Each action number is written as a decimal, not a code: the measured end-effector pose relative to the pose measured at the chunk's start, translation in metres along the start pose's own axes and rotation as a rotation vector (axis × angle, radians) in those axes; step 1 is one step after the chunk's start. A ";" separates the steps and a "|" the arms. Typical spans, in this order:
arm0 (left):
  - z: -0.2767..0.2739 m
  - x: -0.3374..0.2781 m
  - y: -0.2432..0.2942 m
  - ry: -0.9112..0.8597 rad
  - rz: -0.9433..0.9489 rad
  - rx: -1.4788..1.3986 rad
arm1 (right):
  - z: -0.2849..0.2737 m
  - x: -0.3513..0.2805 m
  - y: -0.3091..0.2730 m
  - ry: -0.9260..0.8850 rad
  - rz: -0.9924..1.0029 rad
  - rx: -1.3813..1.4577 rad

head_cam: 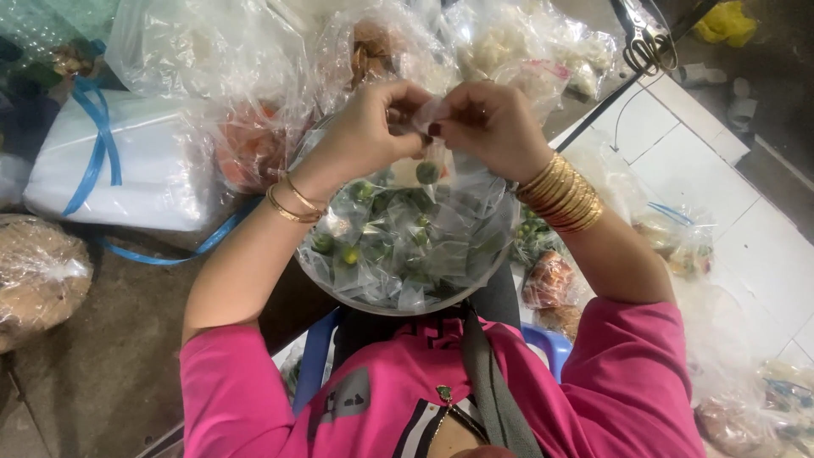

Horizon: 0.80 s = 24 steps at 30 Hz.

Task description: Tying small plastic bags containing food items and placing them into a metal bowl for organization.

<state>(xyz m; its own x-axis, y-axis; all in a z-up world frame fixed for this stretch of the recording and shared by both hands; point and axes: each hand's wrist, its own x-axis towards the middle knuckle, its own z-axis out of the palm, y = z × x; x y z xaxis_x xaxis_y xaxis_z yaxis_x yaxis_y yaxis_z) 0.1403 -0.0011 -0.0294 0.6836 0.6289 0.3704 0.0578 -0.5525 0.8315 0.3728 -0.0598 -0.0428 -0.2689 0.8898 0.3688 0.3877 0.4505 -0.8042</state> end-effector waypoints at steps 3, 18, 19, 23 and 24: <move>0.011 0.003 -0.005 0.012 0.044 0.055 | 0.005 0.003 0.004 0.015 -0.142 -0.140; 0.001 0.013 0.017 -0.149 -0.186 -0.064 | -0.052 0.026 0.188 -0.045 0.324 -1.234; 0.002 0.012 0.017 -0.174 -0.241 -0.064 | -0.047 0.022 0.196 0.120 0.237 -1.211; 0.000 0.011 0.016 -0.146 -0.296 -0.091 | -0.052 0.012 0.213 0.076 0.295 -1.180; -0.002 0.011 0.015 -0.124 -0.304 -0.078 | -0.054 0.011 0.212 0.077 0.288 -1.070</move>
<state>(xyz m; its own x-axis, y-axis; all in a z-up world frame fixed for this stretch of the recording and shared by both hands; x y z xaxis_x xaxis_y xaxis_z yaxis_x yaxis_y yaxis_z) 0.1475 -0.0016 -0.0118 0.7269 0.6848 0.0514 0.2203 -0.3035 0.9270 0.4996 0.0497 -0.1843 -0.0049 0.9569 0.2905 0.9978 0.0237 -0.0612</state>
